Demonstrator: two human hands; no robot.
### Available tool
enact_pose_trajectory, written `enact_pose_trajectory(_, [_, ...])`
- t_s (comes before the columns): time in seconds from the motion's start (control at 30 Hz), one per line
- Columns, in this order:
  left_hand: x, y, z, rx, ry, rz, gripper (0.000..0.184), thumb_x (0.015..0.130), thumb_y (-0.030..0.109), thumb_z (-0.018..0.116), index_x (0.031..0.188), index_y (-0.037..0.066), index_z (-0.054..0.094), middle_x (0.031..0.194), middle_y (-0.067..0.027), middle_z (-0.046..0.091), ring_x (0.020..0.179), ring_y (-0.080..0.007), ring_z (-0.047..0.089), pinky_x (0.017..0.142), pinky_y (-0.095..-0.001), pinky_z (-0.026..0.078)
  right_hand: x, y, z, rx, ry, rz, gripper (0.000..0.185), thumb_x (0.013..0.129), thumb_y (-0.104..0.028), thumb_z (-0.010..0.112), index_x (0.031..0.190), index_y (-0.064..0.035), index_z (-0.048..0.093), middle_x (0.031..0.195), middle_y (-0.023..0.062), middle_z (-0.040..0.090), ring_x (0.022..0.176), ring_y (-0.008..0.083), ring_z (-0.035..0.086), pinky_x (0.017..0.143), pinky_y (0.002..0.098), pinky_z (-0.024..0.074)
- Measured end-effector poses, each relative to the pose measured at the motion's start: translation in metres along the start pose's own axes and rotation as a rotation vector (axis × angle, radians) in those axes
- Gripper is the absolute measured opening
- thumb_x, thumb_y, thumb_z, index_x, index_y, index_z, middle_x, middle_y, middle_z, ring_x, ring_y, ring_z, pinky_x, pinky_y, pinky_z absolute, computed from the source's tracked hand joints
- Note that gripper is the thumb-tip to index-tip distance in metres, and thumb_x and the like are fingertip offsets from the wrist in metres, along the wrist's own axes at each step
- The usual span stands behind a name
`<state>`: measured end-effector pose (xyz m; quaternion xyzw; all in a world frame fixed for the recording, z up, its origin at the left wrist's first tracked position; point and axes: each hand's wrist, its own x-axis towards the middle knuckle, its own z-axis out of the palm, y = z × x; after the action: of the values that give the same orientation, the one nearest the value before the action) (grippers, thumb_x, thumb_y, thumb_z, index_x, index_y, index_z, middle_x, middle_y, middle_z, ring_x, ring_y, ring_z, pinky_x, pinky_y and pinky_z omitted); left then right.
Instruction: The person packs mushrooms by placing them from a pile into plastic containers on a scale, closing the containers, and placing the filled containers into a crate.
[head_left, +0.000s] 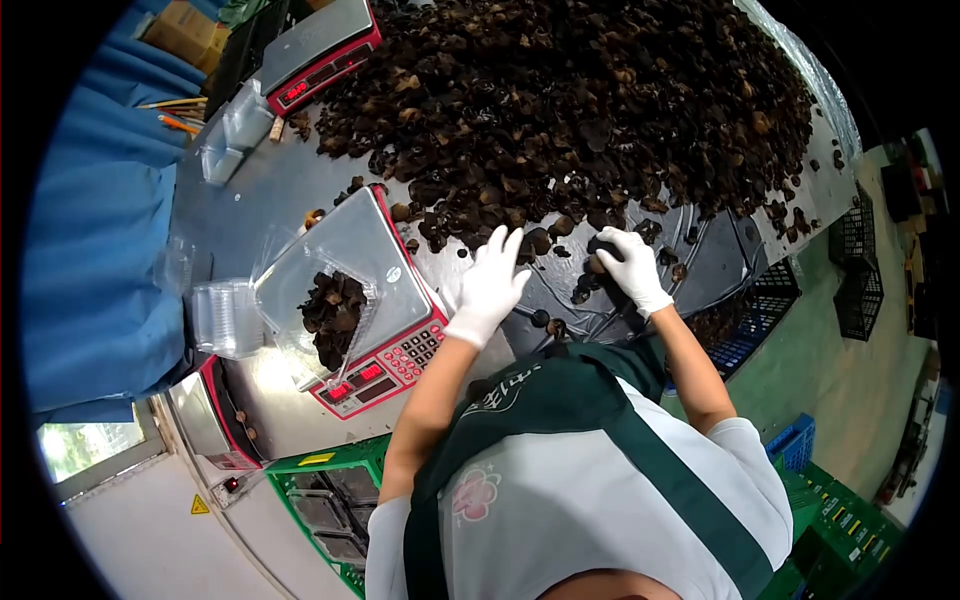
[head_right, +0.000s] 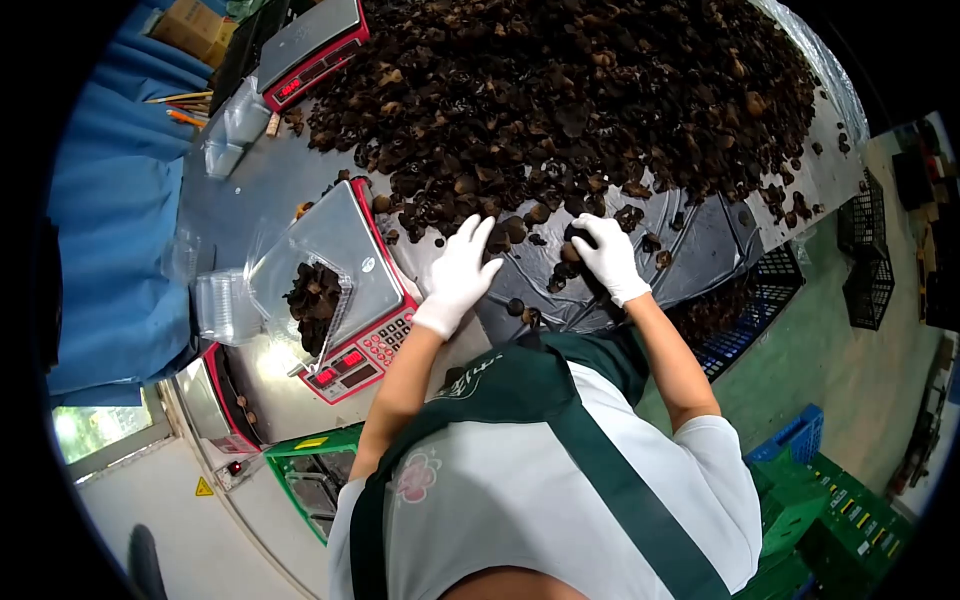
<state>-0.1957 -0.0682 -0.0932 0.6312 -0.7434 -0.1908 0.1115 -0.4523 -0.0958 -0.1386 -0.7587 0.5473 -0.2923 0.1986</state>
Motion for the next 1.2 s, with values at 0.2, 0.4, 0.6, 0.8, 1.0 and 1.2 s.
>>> enact_pose_trajectory(0.2, [0.03, -0.009, 0.043, 0.046, 0.137, 0.108, 0.027, 0.077, 0.019, 0.069, 0.101, 0.012, 0.058, 0.106, -0.0049, 0.057, 0.099, -0.0242, 0.058, 0.076, -0.036, 0.052, -0.033, 0.001, -0.015, 0.311, 0.212, 0.396, 0.03, 0.081, -0.013, 0.071, 0.109, -0.0038, 0.066, 0.109, 0.0098, 0.068, 0.1, 0.0195, 0.065, 0.089, 0.0294, 0.0485])
enact_pose_trajectory(0.4, [0.004, 0.012, 0.024, -0.404, 0.249, 0.221, 0.02, 0.079, 0.013, 0.068, 0.097, 0.009, 0.062, 0.092, -0.0072, 0.063, 0.083, -0.0253, 0.064, 0.071, -0.0315, 0.052, -0.04, 0.019, -0.031, 0.214, 0.318, 0.434, 0.029, 0.082, -0.014, 0.07, 0.109, -0.0034, 0.066, 0.109, 0.0111, 0.068, 0.103, 0.0217, 0.064, 0.091, 0.0301, 0.0475])
enact_pose_trajectory(0.6, [0.008, 0.063, 0.047, -0.079, -0.061, 0.426, 0.047, 0.081, 0.027, 0.066, 0.125, 0.017, 0.052, 0.11, -0.0073, 0.054, 0.097, -0.0256, 0.058, 0.067, -0.0351, 0.055, -0.018, 0.039, -0.052, 0.023, 0.275, 0.431, 0.03, 0.08, -0.019, 0.069, 0.108, -0.0079, 0.066, 0.105, 0.01, 0.068, 0.098, 0.027, 0.064, 0.088, 0.0334, 0.0493])
enact_pose_trajectory(0.8, [0.028, 0.058, 0.08, -0.001, -0.225, 0.504, 0.037, 0.084, 0.023, 0.063, 0.12, 0.016, 0.055, 0.114, -0.0089, 0.053, 0.096, -0.0266, 0.057, 0.071, -0.0367, 0.054, 0.005, 0.043, -0.03, -0.27, 0.033, 0.218, 0.021, 0.078, -0.021, 0.066, 0.098, -0.0118, 0.068, 0.111, 0.0036, 0.065, 0.098, 0.025, 0.061, 0.084, 0.0348, 0.0506])
enact_pose_trajectory(1.0, [0.027, 0.022, 0.071, -0.596, 0.103, 0.297, 0.026, 0.08, 0.011, 0.069, 0.104, 0.002, 0.064, 0.1, -0.0103, 0.062, 0.086, -0.0237, 0.064, 0.072, -0.0314, 0.053, 0.026, 0.03, -0.036, -0.167, 0.194, 0.195, 0.016, 0.077, -0.013, 0.068, 0.092, -0.0082, 0.068, 0.108, 0.0079, 0.068, 0.096, 0.0268, 0.066, 0.083, 0.0329, 0.0525])
enact_pose_trajectory(1.2, [0.015, 0.003, 0.044, -1.366, -0.332, -0.424, 0.024, 0.086, 0.011, 0.067, 0.109, 0.005, 0.063, 0.096, -0.0036, 0.064, 0.078, -0.0108, 0.063, 0.061, -0.0237, 0.055, 0.029, 0.012, 0.013, -0.25, 0.06, 0.009, 0.029, 0.078, -0.015, 0.066, 0.107, -0.0108, 0.063, 0.102, 0.0095, 0.067, 0.097, 0.0256, 0.064, 0.081, 0.034, 0.0522])
